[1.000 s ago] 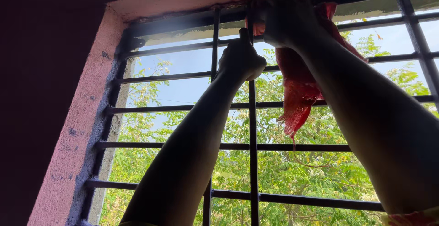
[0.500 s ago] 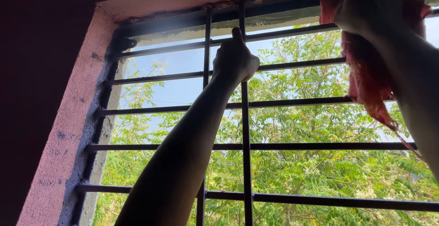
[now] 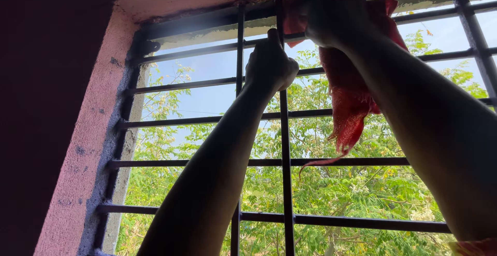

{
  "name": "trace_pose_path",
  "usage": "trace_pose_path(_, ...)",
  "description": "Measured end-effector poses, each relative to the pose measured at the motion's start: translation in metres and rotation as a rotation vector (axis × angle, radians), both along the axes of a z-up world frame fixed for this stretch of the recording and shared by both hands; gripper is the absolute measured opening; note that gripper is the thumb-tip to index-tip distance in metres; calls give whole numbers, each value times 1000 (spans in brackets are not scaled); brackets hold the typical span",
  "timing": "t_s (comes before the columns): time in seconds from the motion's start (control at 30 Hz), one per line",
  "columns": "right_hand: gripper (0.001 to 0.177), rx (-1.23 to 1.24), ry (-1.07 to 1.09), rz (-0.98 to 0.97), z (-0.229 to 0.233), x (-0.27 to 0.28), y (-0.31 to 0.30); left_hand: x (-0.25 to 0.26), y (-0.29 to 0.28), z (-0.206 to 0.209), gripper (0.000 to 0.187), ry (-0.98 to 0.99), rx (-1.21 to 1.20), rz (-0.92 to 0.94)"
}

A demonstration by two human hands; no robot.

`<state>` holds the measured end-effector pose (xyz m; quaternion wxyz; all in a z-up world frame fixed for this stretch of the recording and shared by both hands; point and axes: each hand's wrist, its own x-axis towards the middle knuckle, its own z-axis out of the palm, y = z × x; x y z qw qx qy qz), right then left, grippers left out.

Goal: The person wipes the metal bars of a window grille with a red cloth. They then dip the cloth into a bucket of water, wring it out, and resume wiping the grille bars and the window sill.

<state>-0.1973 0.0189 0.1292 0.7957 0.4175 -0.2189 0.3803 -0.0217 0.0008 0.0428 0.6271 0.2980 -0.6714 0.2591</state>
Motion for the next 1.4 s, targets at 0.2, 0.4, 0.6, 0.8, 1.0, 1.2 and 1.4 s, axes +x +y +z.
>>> trace_pose_path(0.2, 35, 250, -196, 68, -11, -61, 25, 4, 2, -4, 54, -5, -20, 10)
trace_pose_path(0.4, 33, 110, -282, -7, -11, -93, 27, 6, 2, -4, 61, 4, -53, -6)
trace_pose_path(0.6, 31, 132, -200, 3, -10, -40, 13, 3, -5, -1, 64, 28, -69, -33)
trace_pose_path(0.8, 28, 189, -89, 35, -9, -6, -3, 6, -1, -1, 62, 24, -11, -34)
trace_pose_path(1.0, 26, 229, -125, 12, -27, -53, 24, 8, 6, -6, 59, 31, 28, -14)
trace_pose_path(1.2, 24, 216, -205, -8, -41, -111, 57, 5, 11, -10, 50, 58, -10, -16)
trace_pose_path(1.4, 22, 94, -239, -47, -46, -147, 70, -1, 11, -13, 47, 105, -60, -10)
